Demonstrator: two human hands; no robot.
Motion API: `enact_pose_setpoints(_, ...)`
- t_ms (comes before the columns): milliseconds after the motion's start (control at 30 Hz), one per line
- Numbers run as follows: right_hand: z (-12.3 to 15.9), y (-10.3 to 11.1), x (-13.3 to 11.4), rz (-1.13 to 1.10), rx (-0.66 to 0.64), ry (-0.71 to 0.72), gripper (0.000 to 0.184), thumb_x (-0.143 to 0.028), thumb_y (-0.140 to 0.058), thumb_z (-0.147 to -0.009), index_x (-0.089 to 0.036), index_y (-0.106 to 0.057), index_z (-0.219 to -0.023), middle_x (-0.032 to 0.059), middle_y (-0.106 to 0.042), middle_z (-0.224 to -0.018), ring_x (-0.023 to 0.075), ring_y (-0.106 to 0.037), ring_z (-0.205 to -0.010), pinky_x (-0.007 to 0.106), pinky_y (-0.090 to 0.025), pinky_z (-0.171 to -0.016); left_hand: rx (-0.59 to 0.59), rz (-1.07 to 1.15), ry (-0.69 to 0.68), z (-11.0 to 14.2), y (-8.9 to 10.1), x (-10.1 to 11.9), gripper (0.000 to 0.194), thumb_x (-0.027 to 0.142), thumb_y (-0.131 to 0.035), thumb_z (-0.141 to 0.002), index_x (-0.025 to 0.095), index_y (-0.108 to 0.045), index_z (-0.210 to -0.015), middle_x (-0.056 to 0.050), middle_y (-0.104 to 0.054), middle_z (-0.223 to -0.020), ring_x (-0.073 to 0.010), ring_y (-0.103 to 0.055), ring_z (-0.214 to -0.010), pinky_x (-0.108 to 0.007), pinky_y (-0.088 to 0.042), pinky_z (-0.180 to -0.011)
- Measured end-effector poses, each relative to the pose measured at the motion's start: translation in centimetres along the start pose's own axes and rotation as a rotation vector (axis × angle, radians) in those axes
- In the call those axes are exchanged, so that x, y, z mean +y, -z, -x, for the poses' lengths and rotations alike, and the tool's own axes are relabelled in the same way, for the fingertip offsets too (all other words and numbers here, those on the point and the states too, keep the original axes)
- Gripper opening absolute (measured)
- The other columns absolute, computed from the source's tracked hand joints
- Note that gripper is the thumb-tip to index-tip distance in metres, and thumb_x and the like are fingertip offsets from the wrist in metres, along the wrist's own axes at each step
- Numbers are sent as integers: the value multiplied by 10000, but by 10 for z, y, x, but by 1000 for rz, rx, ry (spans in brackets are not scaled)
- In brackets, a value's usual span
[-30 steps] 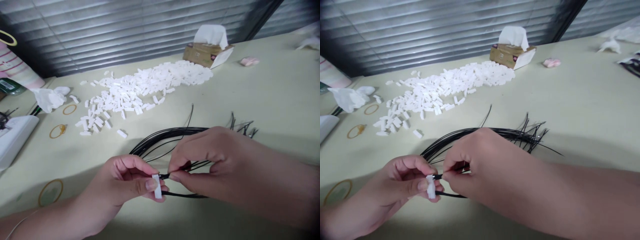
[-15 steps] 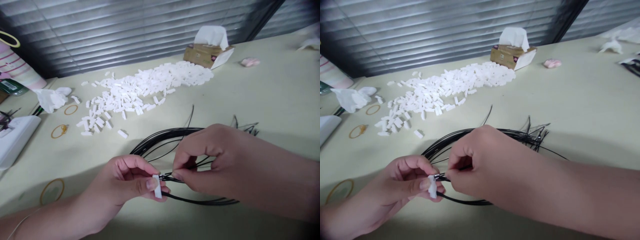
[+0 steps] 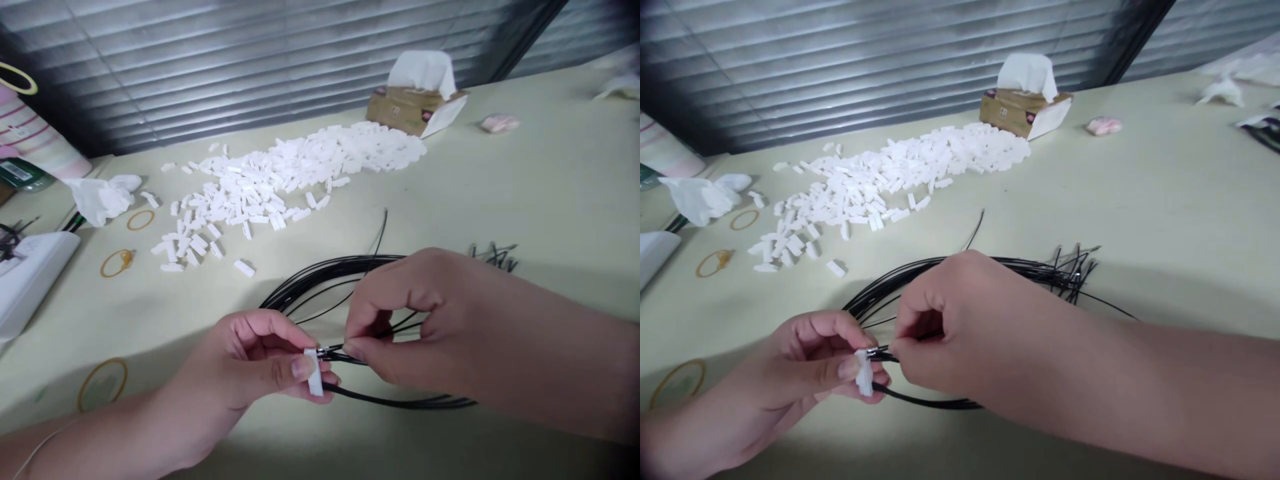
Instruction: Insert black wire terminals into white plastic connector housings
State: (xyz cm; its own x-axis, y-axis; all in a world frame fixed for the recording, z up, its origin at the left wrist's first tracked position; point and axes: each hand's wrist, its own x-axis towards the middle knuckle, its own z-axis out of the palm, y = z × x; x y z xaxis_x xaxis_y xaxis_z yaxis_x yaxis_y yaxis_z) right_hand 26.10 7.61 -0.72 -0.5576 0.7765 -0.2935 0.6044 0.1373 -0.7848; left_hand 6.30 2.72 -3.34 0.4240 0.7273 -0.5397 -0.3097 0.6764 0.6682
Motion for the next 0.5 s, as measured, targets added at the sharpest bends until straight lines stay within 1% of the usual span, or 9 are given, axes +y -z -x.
enact_pose_setpoints(133, 3, -1, 2, -17, 29, -11, 134, -285, -558, -619, -244, -633, -515, -34, -577, -469, 84, -451, -404, 139, -289, -301, 2, 3, 2, -1, -1, 0, 106, 174, -806, -693, 156, -712, -739, -13, -759, -709, -105, -715, -653, -159, -560, -660)
enact_pose_setpoints(267, 4, 1, 2, -28, -21, -60, 172, -354, -604, -649, -227, -638, -537, -30, -557, -489, 72, -418, -384, 141, -270, -289, 10, -19, -15, 0, -1, 1, 90, 156, -784, -709, 152, -705, -751, 4, -754, -702, -98, -707, -653, -155, -541, -655)
enact_pose_setpoints(367, 2, 1, 0, -5, -42, -79, 202, -382, -610, -666, -217, -638, -552, -22, -557, -507, 76, -424, -404, 151, -272, -302, 14, -34, -26, 1, -2, 2, 62, 124, -752, -739, 154, -699, -746, 25, -750, -700, -87, -702, -660, -154, -530, -664)
enact_pose_setpoints(433, 1, 0, -1, 4, -44, -60, 217, -381, -605, -680, -218, -622, -538, -21, -555, -503, 86, -439, -433, 159, -282, -319, 16, -32, -29, 1, -2, 2, 68, 122, -760, -738, 152, -699, -743, 21, -752, -707, -85, -702, -658, -150, -533, -666)
enact_pose_setpoints(500, 1, -2, -1, -9, -32, -2, 207, -357, -605, -689, -222, -615, -532, -29, -565, -503, 87, -458, -459, 163, -303, -344, 13, -24, -31, 0, -2, 2, 83, 139, -780, -725, 148, -698, -740, 11, -755, -713, -88, -704, -657, -148, -539, -664)
